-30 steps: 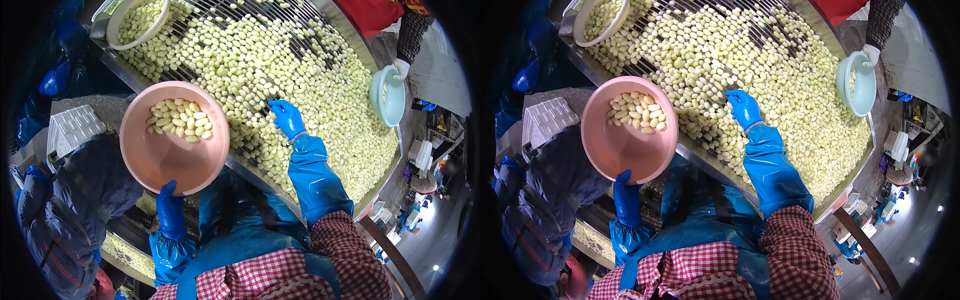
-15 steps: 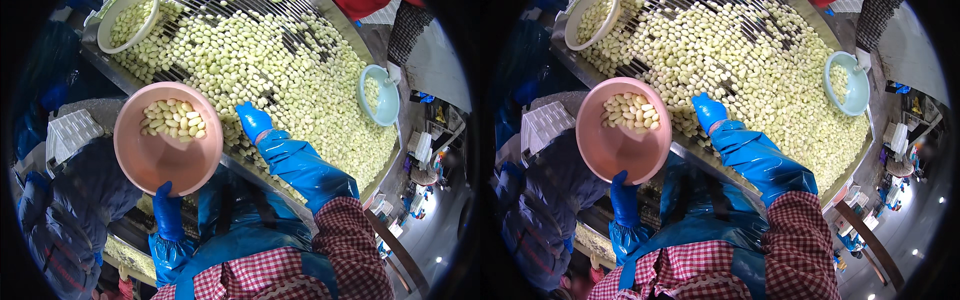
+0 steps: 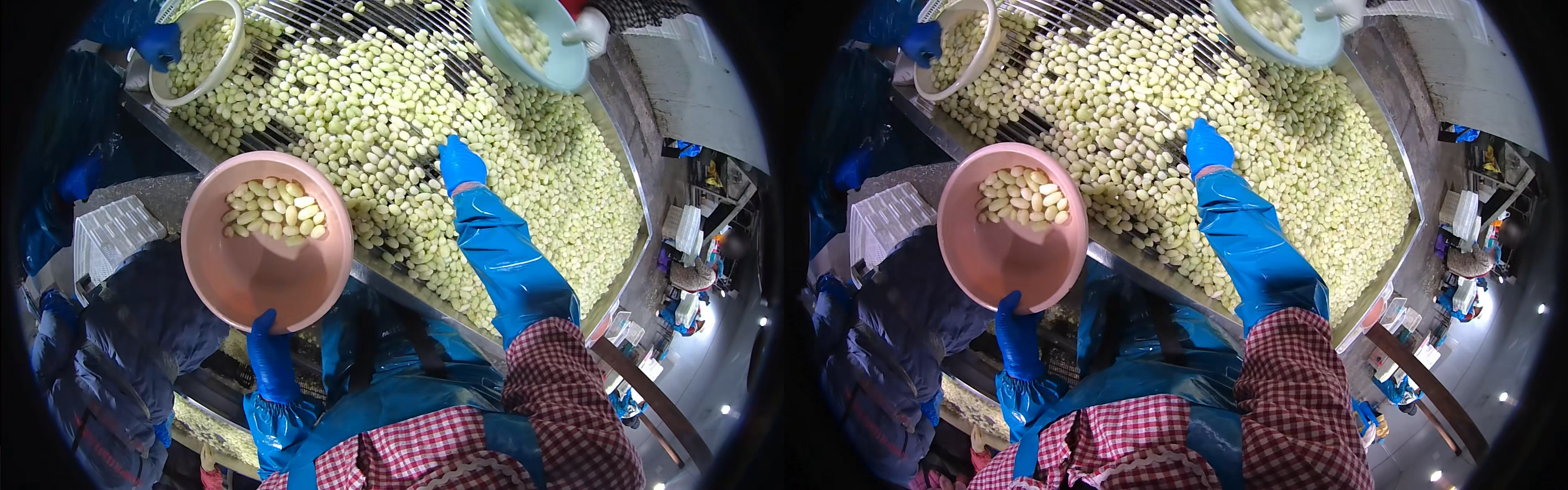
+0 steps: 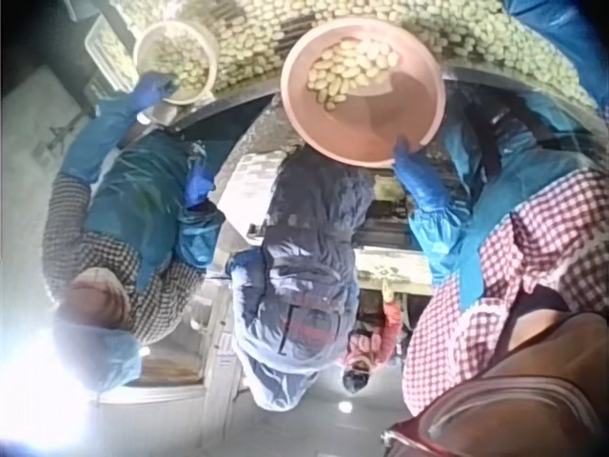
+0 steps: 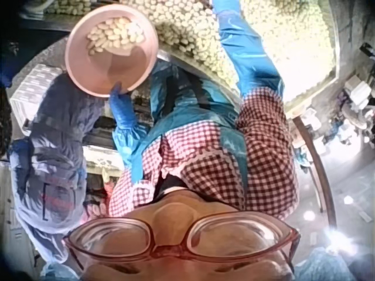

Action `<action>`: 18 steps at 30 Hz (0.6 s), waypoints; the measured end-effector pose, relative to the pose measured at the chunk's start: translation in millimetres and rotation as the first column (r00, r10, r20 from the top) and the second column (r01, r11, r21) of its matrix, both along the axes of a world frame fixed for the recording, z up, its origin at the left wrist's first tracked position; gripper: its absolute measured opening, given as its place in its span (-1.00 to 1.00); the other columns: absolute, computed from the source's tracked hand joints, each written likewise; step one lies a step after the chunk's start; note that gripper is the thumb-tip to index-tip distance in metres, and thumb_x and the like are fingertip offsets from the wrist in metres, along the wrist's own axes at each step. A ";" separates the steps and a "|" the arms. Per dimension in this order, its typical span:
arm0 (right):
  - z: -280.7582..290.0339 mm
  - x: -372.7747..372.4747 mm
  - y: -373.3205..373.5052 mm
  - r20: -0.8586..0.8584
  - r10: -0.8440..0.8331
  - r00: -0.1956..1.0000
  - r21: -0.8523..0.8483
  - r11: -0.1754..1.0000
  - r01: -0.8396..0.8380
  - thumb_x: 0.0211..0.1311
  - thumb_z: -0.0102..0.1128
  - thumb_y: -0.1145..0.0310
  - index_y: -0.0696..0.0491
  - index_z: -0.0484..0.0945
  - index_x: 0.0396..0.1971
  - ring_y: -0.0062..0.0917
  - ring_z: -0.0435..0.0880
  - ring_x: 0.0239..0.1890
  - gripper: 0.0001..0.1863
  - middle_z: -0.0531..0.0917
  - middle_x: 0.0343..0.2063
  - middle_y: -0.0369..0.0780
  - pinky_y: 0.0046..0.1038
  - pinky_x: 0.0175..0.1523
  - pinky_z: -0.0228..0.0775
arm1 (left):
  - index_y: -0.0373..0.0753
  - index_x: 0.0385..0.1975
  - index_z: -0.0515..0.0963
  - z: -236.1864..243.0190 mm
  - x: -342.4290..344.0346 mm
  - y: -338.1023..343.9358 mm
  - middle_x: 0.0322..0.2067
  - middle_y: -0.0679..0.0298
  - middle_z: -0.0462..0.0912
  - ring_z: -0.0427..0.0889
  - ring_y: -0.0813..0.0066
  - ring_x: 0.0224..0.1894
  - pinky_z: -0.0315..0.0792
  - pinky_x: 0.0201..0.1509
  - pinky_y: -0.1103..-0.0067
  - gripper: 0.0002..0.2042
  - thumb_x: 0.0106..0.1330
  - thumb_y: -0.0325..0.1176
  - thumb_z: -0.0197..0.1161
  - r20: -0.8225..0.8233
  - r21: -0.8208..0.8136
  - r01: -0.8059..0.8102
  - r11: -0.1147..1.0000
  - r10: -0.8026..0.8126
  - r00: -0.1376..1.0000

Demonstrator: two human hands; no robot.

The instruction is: The person sorts peeled garlic cloves from a conveyor belt into a pink bowl using gloved hands. The person repeatedly picks individual cloves and places them into the bowl while other workers perform similar tasks nearby.

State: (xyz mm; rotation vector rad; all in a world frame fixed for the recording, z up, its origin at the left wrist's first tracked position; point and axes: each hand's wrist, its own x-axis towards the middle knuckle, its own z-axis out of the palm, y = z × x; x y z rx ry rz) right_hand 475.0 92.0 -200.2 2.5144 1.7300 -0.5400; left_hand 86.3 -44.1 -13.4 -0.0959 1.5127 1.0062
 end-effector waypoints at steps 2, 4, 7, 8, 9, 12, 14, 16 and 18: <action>-10.9 1.8 3.1 0.006 -0.019 1.000 -0.010 1.000 0.019 0.30 -0.10 0.13 0.04 0.47 -0.19 -0.10 0.62 -0.29 -0.69 0.64 -0.29 -0.05 -0.09 -0.24 0.43 | -0.27 0.13 0.33 0.4 3.3 1.8 0.01 0.22 0.45 0.46 0.32 0.04 0.36 0.08 0.43 -0.48 0.12 -0.39 0.24 -0.017 0.009 -0.002 1.000 0.002 1.000; -11.7 6.8 7.7 -0.024 0.003 1.000 0.025 1.000 -0.002 0.30 -0.12 0.14 0.04 0.47 -0.21 -0.08 0.61 -0.31 -0.70 0.64 -0.31 -0.04 -0.08 -0.24 0.42 | -0.27 0.14 0.33 1.1 3.5 2.0 0.01 0.22 0.45 0.46 0.31 0.04 0.36 0.08 0.42 -0.47 0.12 -0.38 0.24 -0.029 0.016 -0.002 1.000 0.002 1.000; -0.2 20.2 4.2 -0.172 -0.051 0.984 0.097 0.993 0.068 0.31 -0.14 0.14 0.01 0.49 -0.29 -0.05 0.58 -0.27 -0.71 0.62 -0.33 -0.02 -0.08 -0.21 0.39 | -0.28 0.15 0.32 3.7 1.7 0.9 0.01 0.22 0.45 0.45 0.30 0.05 0.36 0.10 0.40 -0.47 0.13 -0.38 0.23 -0.046 0.005 0.013 1.000 -0.013 0.999; 1.9 24.7 2.3 -0.233 -0.115 0.966 0.065 0.989 0.134 0.31 -0.13 0.14 0.01 0.49 -0.30 -0.05 0.57 -0.25 -0.72 0.62 -0.32 -0.02 -0.09 -0.20 0.38 | -0.28 0.15 0.32 4.1 1.6 0.8 0.01 0.22 0.45 0.45 0.30 0.05 0.36 0.11 0.40 -0.47 0.12 -0.39 0.23 -0.052 -0.007 0.016 1.000 -0.016 0.999; 2.8 27.3 0.5 -0.262 -0.164 0.951 0.047 0.982 0.183 0.31 -0.08 0.18 -0.02 0.51 -0.22 -0.08 0.57 -0.20 -0.76 0.62 -0.28 -0.04 -0.14 -0.16 0.39 | -0.28 0.15 0.32 4.4 1.6 1.1 0.01 0.21 0.45 0.45 0.30 0.06 0.36 0.11 0.40 -0.47 0.12 -0.39 0.23 -0.057 -0.018 0.018 1.000 -0.019 0.998; 17.6 12.1 -7.8 -0.426 -0.052 0.903 0.345 0.914 0.215 0.31 -0.06 0.25 -0.07 0.51 -0.11 -0.11 0.57 -0.17 -0.76 0.62 -0.22 -0.08 -0.19 -0.12 0.42 | -0.26 0.16 0.31 3.8 4.0 3.1 0.01 0.22 0.44 0.45 0.30 0.06 0.37 0.10 0.39 -0.46 0.12 -0.39 0.23 -0.043 -0.002 0.016 1.000 -0.016 0.999; 28.1 -5.6 1.0 -0.311 0.039 0.950 0.365 0.928 0.081 0.32 -0.06 0.26 -0.12 0.48 -0.02 -0.13 0.59 -0.16 -0.73 0.62 -0.17 -0.09 -0.21 -0.08 0.43 | -0.26 0.17 0.30 -1.3 -1.8 -1.1 0.02 0.21 0.44 0.44 0.29 0.06 0.39 0.09 0.37 -0.44 0.12 -0.39 0.23 -0.022 0.009 0.011 1.000 -0.011 1.000; 4.1 -4.2 10.9 -0.230 0.084 0.969 0.259 0.966 -0.022 0.33 -0.12 0.24 -0.15 0.44 0.02 -0.13 0.60 -0.20 -0.70 0.60 -0.14 -0.11 -0.16 -0.13 0.44 | -0.27 0.18 0.29 -0.2 -2.5 -1.5 0.03 0.21 0.43 0.44 0.28 0.06 0.40 0.09 0.35 -0.43 0.11 -0.39 0.23 -0.020 0.016 0.018 1.000 -0.018 1.000; -5.9 0.7 29.8 -0.140 0.046 0.989 0.035 0.999 -0.041 0.33 -0.15 0.19 -0.11 0.38 0.10 -0.10 0.61 -0.21 -0.63 0.62 -0.17 -0.08 -0.12 -0.15 0.44 | -0.28 0.18 0.28 4.9 1.5 2.3 0.04 0.19 0.42 0.44 0.27 0.07 0.40 0.09 0.34 -0.43 0.11 -0.39 0.24 -0.041 0.025 0.030 0.999 -0.029 0.999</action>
